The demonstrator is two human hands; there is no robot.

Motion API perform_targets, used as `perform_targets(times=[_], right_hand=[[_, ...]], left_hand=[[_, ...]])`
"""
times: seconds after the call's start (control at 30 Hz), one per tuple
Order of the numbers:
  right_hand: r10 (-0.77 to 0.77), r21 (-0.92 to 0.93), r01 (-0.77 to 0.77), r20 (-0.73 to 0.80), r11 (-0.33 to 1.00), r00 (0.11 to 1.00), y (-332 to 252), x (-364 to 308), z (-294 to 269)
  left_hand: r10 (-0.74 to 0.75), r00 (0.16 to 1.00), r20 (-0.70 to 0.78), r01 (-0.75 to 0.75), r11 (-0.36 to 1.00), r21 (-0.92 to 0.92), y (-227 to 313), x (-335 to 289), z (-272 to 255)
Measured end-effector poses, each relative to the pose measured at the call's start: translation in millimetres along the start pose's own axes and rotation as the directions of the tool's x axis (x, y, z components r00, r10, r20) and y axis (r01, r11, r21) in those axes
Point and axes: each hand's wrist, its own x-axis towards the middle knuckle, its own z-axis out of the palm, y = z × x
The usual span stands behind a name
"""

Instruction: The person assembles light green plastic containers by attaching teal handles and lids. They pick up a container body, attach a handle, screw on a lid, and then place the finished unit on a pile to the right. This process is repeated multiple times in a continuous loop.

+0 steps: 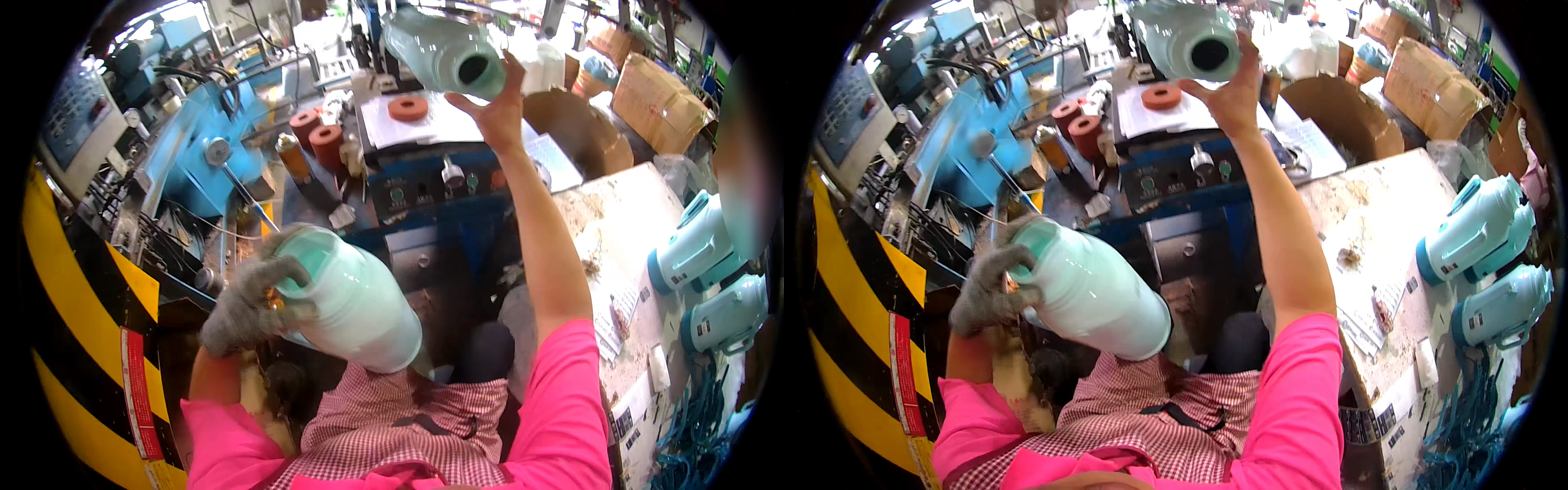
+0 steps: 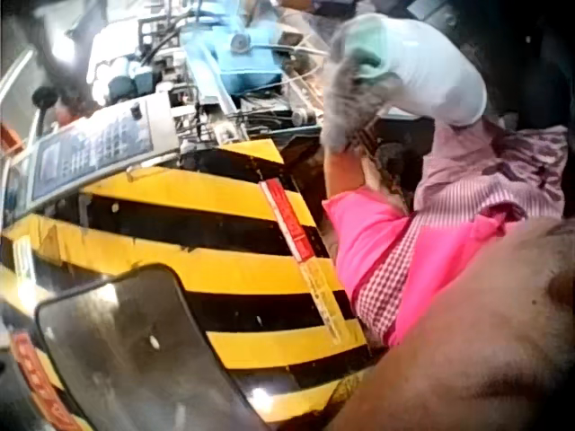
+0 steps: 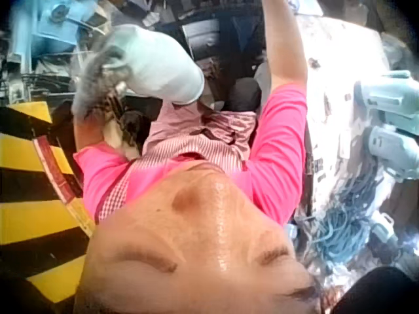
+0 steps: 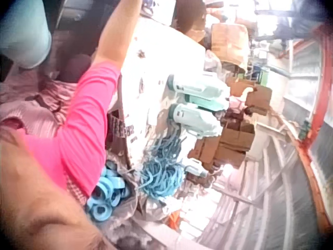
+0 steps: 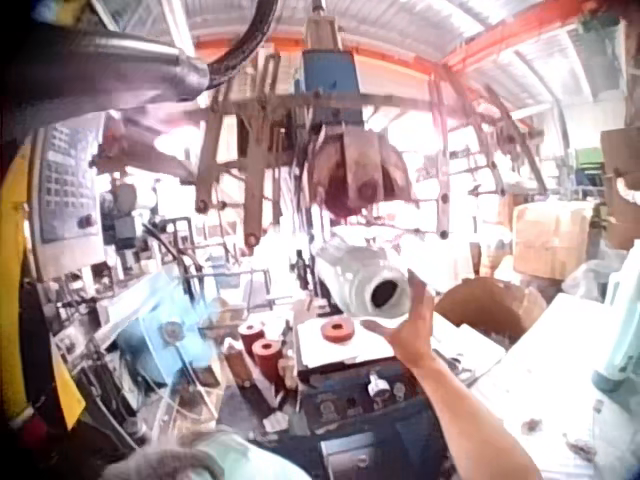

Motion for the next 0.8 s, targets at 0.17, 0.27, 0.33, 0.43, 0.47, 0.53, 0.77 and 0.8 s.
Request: perform_targets(times=[0.17, 0.27, 0.33, 0.43, 0.47, 0.53, 0.77, 0.8], right_hand=[[0.262, -0.461, -0.085, 0.336, 0.884, 0.905, 91.8, -169.4, -43.4], [0.564, -0.619, -0.3, 0.286, 0.726, 0.775, 91.0, -205.8, -50.9], [0.737, -0.711, -0.335, 0.376, 0.618, 0.562, 53.8, -181.9, -43.5], [0.629, -0.353, -0.521, 0.425, 0.777, 0.651, 64.6, -199.2, -51.3], [0.559, -0.247, -0.502, 0.315, 0.829, 0.767, 56.2, -207.9, -54.5], [0.563, -0.093, -0.557, 0.195, 0.826, 0.803, 16.2, -208.9, -97.2], [0.525, -0.363, -0.698, -0.47, 0.617, 0.709, -135.2, -313.1, -380.5], [0.437, -0.574, -0.708, -0.558, 0.411, 0.706, -156.5, -321.3, -419.1]], left_hand=[[-0.373, 0.887, -0.272, 0.272, 0.899, -0.344, -27.5, -43.2, -5.4], [-0.284, 0.919, -0.272, 0.233, 0.95, -0.206, -32.9, -38.5, -2.1], [-0.397, 0.85, -0.346, 0.27, 0.892, -0.362, -38.2, -62.2, 3.2], [-0.557, 0.76, -0.335, 0.301, 0.758, -0.578, -61.1, -76.9, -1.2], [-0.58, 0.732, -0.358, 0.307, 0.749, -0.587, -61.9, -65.6, 4.4], [-0.504, 0.662, -0.555, 0.274, 0.852, -0.447, -35.4, -54.7, 19.4], [-0.119, 0.854, -0.506, -0.128, 0.895, -0.427, -64.3, -12.8, 45.6], [0.109, 0.886, -0.45, -0.246, 0.935, -0.258, -35.4, -3.2, 66.5]])
